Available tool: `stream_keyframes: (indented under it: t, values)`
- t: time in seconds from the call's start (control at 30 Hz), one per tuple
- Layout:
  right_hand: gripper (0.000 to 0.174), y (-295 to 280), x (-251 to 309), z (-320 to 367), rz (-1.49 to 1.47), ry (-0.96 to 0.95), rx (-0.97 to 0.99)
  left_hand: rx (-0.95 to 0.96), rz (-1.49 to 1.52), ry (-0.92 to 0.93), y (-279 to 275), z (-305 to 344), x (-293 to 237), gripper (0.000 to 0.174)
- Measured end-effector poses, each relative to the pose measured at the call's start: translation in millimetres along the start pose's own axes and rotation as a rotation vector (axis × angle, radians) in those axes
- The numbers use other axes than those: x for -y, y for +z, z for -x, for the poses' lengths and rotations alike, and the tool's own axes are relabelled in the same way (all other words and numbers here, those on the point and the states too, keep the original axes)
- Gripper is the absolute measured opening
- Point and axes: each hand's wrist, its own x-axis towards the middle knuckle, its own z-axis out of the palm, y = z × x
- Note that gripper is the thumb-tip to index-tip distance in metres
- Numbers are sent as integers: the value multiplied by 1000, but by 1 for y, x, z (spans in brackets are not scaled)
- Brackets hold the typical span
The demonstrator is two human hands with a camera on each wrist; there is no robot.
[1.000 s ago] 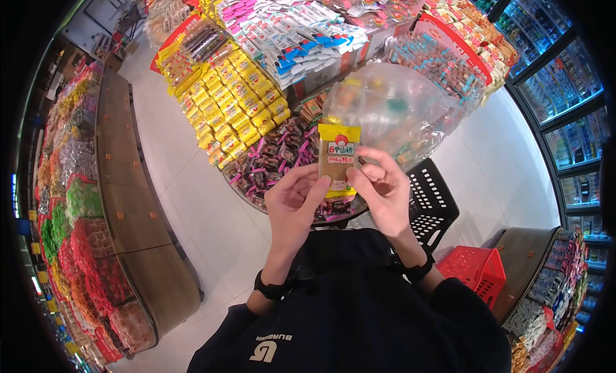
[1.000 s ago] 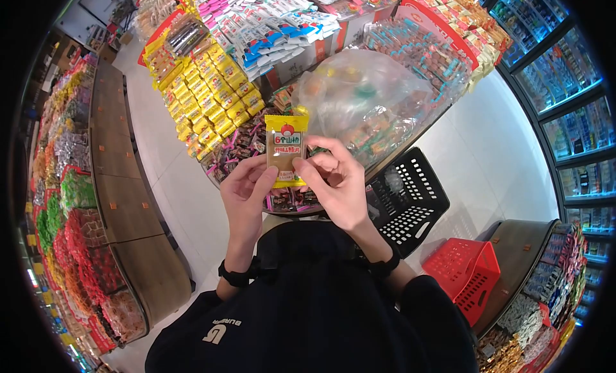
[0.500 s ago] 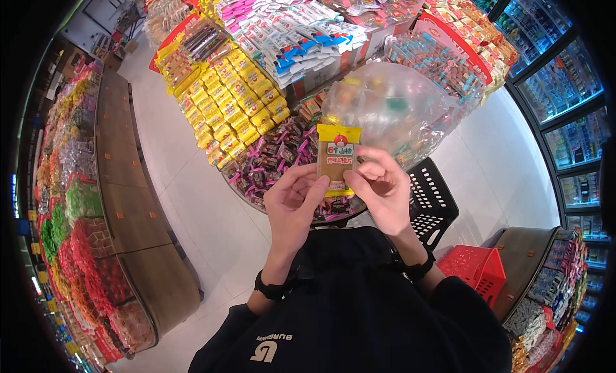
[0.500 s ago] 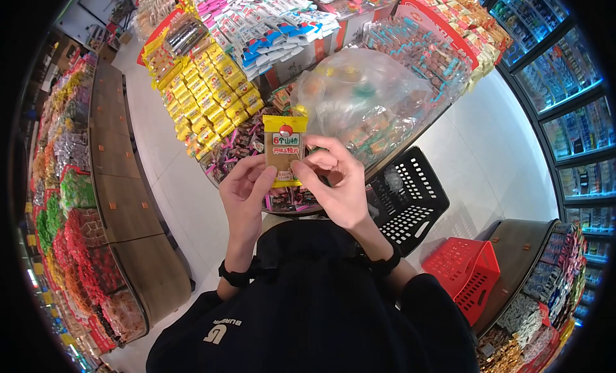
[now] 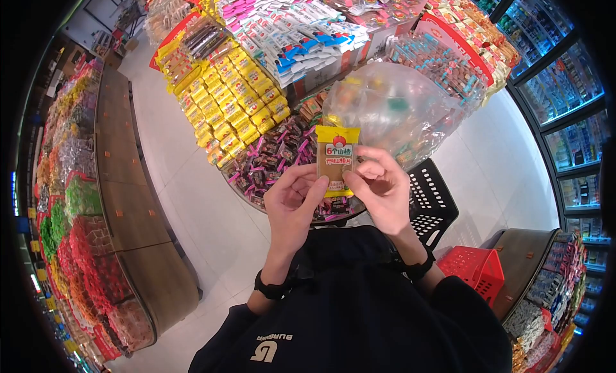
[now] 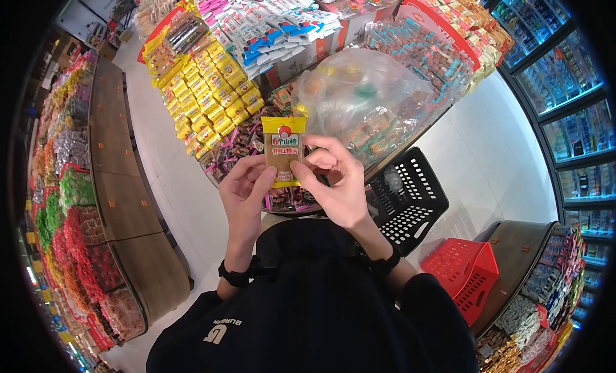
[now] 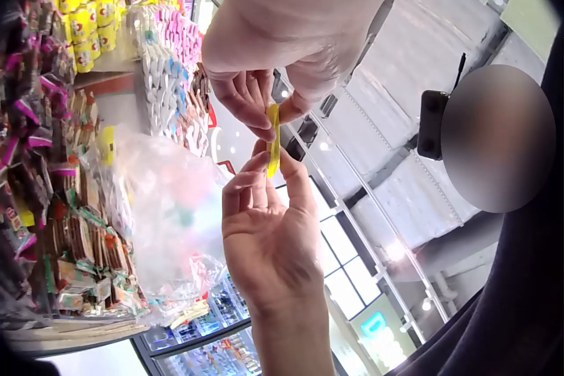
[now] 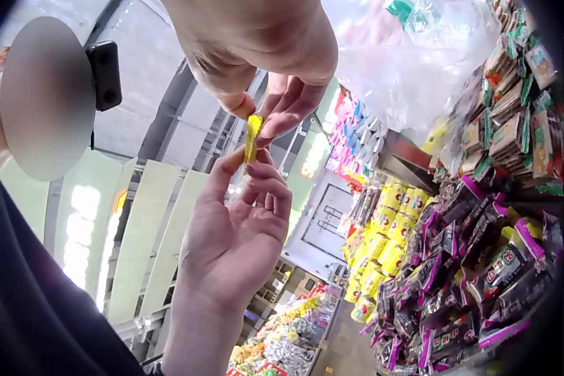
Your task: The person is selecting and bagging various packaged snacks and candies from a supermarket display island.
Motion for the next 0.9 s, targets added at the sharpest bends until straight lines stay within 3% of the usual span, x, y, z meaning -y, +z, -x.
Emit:
stream_keyframes:
  t: [0.6, 0.9]
  values:
    - [34, 0, -1, 1, 47, -12, 5, 3, -69, 75, -4, 0, 9, 23]
    - [33, 0, 1, 2, 73, -13, 12, 2, -30, 26, -3, 2, 7, 22]
